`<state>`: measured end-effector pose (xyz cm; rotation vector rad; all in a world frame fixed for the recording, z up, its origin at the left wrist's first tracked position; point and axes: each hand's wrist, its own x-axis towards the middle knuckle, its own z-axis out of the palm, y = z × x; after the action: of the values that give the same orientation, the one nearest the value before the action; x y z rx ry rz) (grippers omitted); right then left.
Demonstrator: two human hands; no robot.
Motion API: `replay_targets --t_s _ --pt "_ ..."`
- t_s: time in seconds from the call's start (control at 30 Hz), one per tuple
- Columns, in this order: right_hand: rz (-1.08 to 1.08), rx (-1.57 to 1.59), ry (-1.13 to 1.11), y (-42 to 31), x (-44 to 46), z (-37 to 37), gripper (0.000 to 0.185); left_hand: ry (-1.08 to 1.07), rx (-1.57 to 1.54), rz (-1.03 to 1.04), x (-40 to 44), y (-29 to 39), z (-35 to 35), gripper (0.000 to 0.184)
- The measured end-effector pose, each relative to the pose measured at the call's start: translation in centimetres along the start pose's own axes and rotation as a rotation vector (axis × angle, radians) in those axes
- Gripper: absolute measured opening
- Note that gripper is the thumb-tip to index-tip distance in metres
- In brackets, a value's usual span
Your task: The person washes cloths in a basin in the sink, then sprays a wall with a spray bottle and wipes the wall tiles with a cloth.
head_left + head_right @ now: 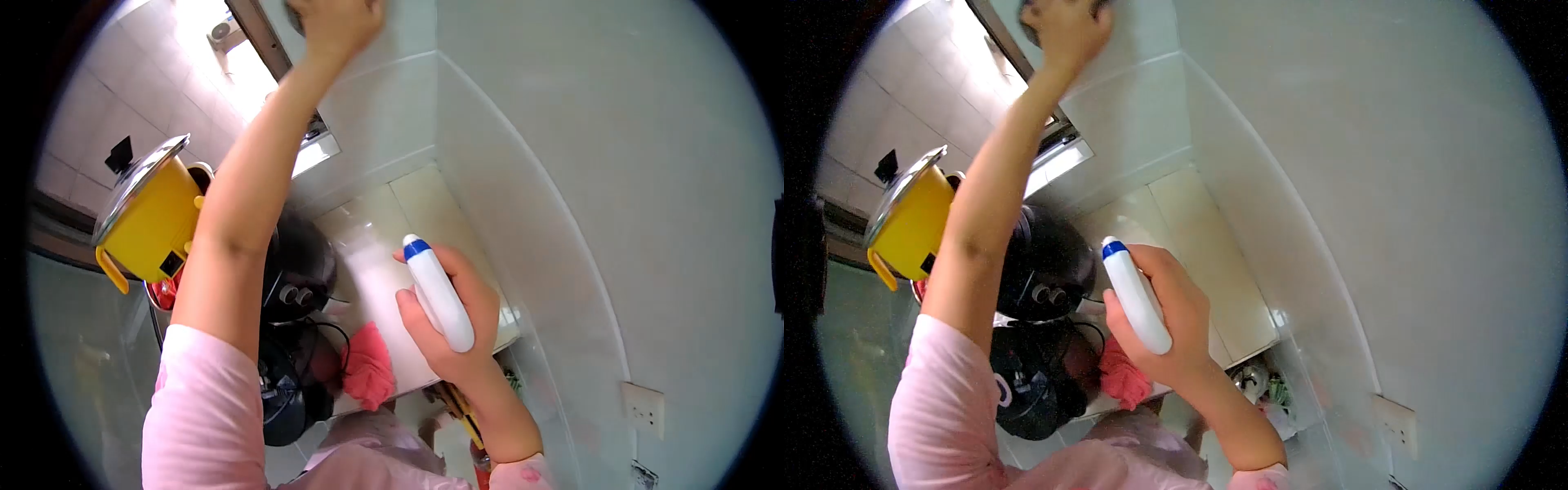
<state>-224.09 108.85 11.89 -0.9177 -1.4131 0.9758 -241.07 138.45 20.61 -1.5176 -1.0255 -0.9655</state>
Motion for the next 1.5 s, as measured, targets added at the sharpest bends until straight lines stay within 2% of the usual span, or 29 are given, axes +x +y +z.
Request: replay_targets --t_s 0.07,0.17,0.27,0.33,0.4,0.47,0.6,0.7,0.8,0.83,0.87,0.93,1.03,1.13,1.2,1.3,1.4,1.47,1.5 --pt "0.027 0.006 0.022 1.4 -0.3 0.5 0.034 0.030 -0.128 0.050 -0.4 -0.3 -0.5 0.047" --pt "0.053 0.034 0.040 3.6 -0.6 1.7 0.035 -0.064 -0.001 -0.046 -6.8 1.9 1.6 0.028" --pt "0.116 0.028 0.019 5.5 -1.8 1.7 0.036 -0.199 -0.184 0.019 -18.2 3.8 3.9 0.039" --pt "0.178 0.032 0.016 6.3 -2.7 0.9 0.035 -0.494 -0.222 0.068 -27.1 4.7 7.9 0.043" --pt "0.206 -0.005 0.015 7.3 -3.4 -0.1 0.035 -0.731 -0.212 0.166 -29.9 6.6 4.7 0.046" --pt "0.227 -0.026 0.029 7.8 -4.0 -0.8 0.035 -0.847 -0.295 0.210 -33.9 7.5 4.6 0.045" --pt "0.202 -0.125 0.090 8.1 -5.8 -2.0 0.035 -1.021 -0.349 0.241 -35.5 8.7 4.6 0.048" --pt "0.251 -0.093 0.115 7.4 -6.5 -2.1 0.035 -0.988 -0.241 0.264 -32.5 8.4 4.7 0.049" --pt "0.268 -0.090 0.086 7.0 -6.8 -2.1 0.036 -0.397 -0.412 0.020 -22.1 9.1 5.3 0.067" --pt "0.253 -0.099 0.084 7.1 -6.7 -1.9 0.036 -0.229 -0.497 -0.016 -18.4 9.1 6.3 0.066" --pt "0.240 -0.107 0.082 7.3 -6.6 -1.6 0.036 -0.467 -0.334 -0.032 -17.5 8.6 10.1 0.061" --pt "0.243 -0.112 0.090 7.8 -6.4 -1.2 0.036 -0.165 -0.354 0.011 -14.9 10.1 8.4 0.047" --pt "0.289 -0.098 0.117 8.7 -6.1 -0.2 0.034 -0.305 -0.238 -0.002 -20.6 11.7 9.1 0.048" --pt "0.319 -0.107 0.109 9.7 -5.0 0.5 0.035 -0.583 -0.180 0.180 -30.8 12.9 9.4 0.052" --pt "0.331 -0.105 0.140 10.1 -4.2 0.8 0.035 -0.649 -0.261 0.234 -36.8 14.1 9.8 0.046" --pt "0.369 -0.155 0.132 10.4 -3.5 0.4 0.036 -0.930 -0.419 0.106 -39.4 15.6 9.1 0.042" --pt "0.379 -0.170 0.153 9.4 -2.9 -0.1 0.036 -1.162 -0.416 0.176 -37.0 14.8 8.0 0.035" --pt "0.203 -0.272 0.170 8.3 -2.4 -0.7 0.038 -1.073 -0.429 0.102 -39.4 13.9 8.0 0.027" --pt "0.137 -0.318 0.200 7.3 -2.2 -0.9 0.038 -1.086 -0.398 -0.001 -39.6 13.2 6.6 0.028"
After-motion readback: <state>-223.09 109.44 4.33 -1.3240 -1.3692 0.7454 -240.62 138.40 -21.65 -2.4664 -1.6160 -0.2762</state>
